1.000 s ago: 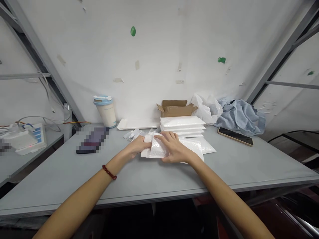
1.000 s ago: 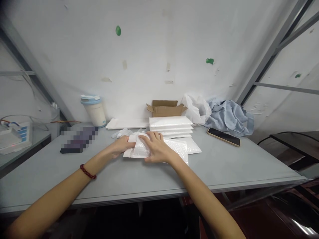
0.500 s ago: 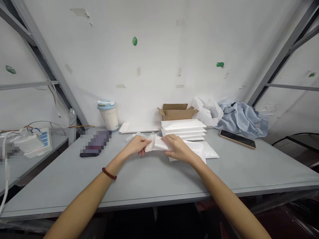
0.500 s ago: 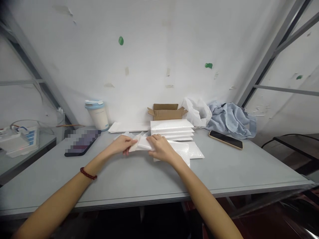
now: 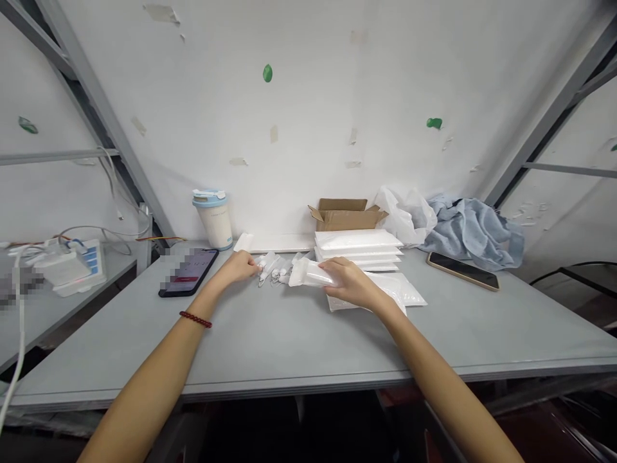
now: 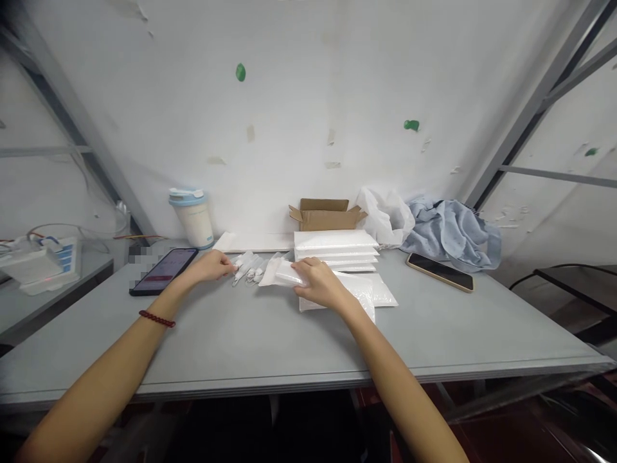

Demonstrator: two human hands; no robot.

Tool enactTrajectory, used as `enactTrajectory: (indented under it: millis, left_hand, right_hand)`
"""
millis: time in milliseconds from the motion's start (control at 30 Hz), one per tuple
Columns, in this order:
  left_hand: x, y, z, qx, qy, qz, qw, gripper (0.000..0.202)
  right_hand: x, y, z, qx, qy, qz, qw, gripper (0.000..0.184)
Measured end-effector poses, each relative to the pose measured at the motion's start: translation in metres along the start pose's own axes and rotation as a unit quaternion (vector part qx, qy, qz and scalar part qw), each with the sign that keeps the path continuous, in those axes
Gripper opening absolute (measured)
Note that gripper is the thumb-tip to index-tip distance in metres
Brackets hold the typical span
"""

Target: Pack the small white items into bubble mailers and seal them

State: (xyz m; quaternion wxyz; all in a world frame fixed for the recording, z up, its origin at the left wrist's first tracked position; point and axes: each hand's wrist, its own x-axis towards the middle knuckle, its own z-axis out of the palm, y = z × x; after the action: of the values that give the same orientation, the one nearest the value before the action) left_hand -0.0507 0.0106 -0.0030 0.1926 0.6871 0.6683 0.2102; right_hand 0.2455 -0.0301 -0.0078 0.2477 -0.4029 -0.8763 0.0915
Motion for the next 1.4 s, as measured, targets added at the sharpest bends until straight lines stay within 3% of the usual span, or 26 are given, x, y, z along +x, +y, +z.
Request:
enactTrajectory:
  millis: [100,200,400,500,700,833,967,1067,1133,1200,1267,1367,1400]
  left_hand:
    - [-0.001,0.004,-0.004,0.012,0.063,0.010,0.998,0.022]
    - [-0.005,0.012,-0.011,-0.041,0.105,0.028,0.993,0.020]
    - [-0.023,0.030,-0.021,-0.218,-0.010,0.090,0.972,0.028]
    - [-0.029,0.035,-0.024,-0.221,-0.038,0.098,0.970,0.027]
    - [-0.032,0.036,-0.026,-0.177,-0.151,0.132,0.964,0.028]
    - [-0.030,0.041,-0.011,-0.181,-0.144,0.134,0.964,0.027]
    - [-0.030,0.049,0.021,-0.214,-0.115,0.118,0.963,0.027]
    - [-0.032,0.055,0.039,-0.233,-0.157,0.128,0.951,0.028]
    - [-0.033,0.057,0.041,-0.235,-0.165,0.138,0.948,0.031]
    - [-0.031,0.056,0.034,-0.240,-0.114,0.117,0.957,0.034]
    - [-0.025,0.048,0.022,-0.232,-0.021,0.075,0.970,0.034]
    - [-0.011,0.030,0.004,-0.135,0.130,0.030,0.982,0.025]
    - [-0.007,0.023,0.001,-0.102,0.150,0.020,0.983,0.023]
  right_hand:
    - [0.000,0.000,0.000,0.003,-0.005,0.005,1.000,0.046]
    - [0.001,-0.001,0.000,0.012,-0.010,0.010,1.000,0.045]
    - [0.001,0.001,0.000,0.020,-0.007,0.024,0.999,0.045]
    - [0.001,0.003,0.000,0.023,-0.007,0.027,0.999,0.044]
    - [0.001,0.004,0.001,0.035,-0.004,0.019,0.999,0.045]
    - [0.001,0.002,0.001,0.041,-0.006,0.018,0.999,0.046]
    - [0.002,-0.001,0.003,0.048,-0.003,0.008,0.999,0.046]
    - [0.002,-0.002,0.005,0.046,-0.003,-0.001,0.999,0.047]
    - [0.002,-0.003,0.004,0.045,-0.001,-0.006,0.999,0.046]
    - [0.002,-0.003,0.003,0.050,0.005,-0.004,0.999,0.045]
    - [0.002,-0.002,0.001,0.057,0.018,0.005,0.998,0.044]
    - [0.002,0.000,0.000,0.062,0.036,0.021,0.997,0.043]
    - [0.002,0.001,0.000,0.061,0.040,0.023,0.997,0.043]
